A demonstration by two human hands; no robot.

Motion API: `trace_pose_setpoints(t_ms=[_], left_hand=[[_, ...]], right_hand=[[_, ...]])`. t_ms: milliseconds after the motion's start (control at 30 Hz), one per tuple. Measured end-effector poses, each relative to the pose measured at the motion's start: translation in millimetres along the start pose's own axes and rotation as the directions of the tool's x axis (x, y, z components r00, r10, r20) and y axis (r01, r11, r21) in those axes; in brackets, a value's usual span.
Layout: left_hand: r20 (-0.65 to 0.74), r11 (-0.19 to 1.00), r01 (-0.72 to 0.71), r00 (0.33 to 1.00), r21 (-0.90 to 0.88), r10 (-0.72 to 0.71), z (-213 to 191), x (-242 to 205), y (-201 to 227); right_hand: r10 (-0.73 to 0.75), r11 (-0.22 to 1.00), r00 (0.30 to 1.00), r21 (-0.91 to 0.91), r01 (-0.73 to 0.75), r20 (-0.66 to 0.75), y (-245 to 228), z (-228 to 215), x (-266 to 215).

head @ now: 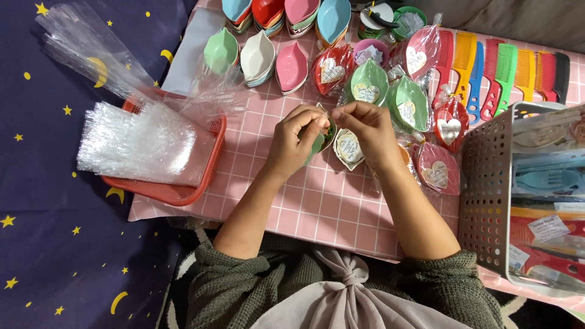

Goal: The person picks up leaf-shaped plastic dishes, places small decorative items and heart-shaped labels inside them, and seals each dish into a small clear plastic bag by hand.

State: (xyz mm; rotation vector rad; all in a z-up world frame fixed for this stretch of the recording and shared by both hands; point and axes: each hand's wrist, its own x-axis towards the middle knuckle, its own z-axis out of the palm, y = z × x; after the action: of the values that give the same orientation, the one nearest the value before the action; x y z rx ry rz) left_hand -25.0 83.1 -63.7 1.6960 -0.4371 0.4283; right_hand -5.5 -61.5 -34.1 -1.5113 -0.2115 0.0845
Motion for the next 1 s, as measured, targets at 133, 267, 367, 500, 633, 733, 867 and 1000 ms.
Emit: trace_pose_setpoints(t_ms=[133, 267, 367, 500, 633, 733, 867, 1000], left_hand=[[-0.001, 0.995, -0.049, 0.999, 0.087, 0.049, 3.0, 5.1, 10.7], [0.006, 0.993, -0.076, 0.997, 0.095, 0.075, 11.1, 12.5, 18.9], [-0.010, 0.996, -0.056, 0.998, 0.071, 0.057, 14.4, 21.0, 26.4], [0.027, 0.996, 0.078, 0.997, -0.036, -0.077, 15.4, 32.5, 30.1], [0.111, 0.959, 0.152, 0.986, -0.238, -0.128, 29.7, 53.1, 63.7], [0.164, 0.940, 0.161, 0.980, -0.299, -0.116, 39.2, 63.4, 59.8], [0.205, 0.916, 0.229, 0.964, -0.330, -0.168, 51.5, 67.1, 36.3], [0.208, 0.900, 0.265, 0.957, -0.346, -0.202, 57.9, 67.8, 37.1]], right_hand=[[-0.028, 0.999, 0.999, -0.045, 0.027, -0.028, -6.4, -3.6, -3.6], [-0.070, 0.979, 0.997, -0.192, 0.062, -0.038, -13.5, -14.9, -4.5], [-0.127, 0.972, 0.990, -0.207, 0.111, -0.062, -17.6, -33.0, -6.1], [-0.190, 0.979, 0.975, -0.097, 0.179, -0.112, -39.7, -46.1, -15.6], [-0.294, 0.947, 0.955, -0.149, 0.285, -0.043, -45.7, -54.6, -18.9], [-0.379, 0.915, 0.925, -0.156, 0.372, -0.017, -42.0, -56.1, -17.0], [-0.451, 0.877, 0.891, -0.211, 0.432, -0.051, -43.2, -57.9, -14.3], [-0.518, 0.828, 0.850, -0.308, 0.469, -0.098, -38.5, -62.5, -12.6]])
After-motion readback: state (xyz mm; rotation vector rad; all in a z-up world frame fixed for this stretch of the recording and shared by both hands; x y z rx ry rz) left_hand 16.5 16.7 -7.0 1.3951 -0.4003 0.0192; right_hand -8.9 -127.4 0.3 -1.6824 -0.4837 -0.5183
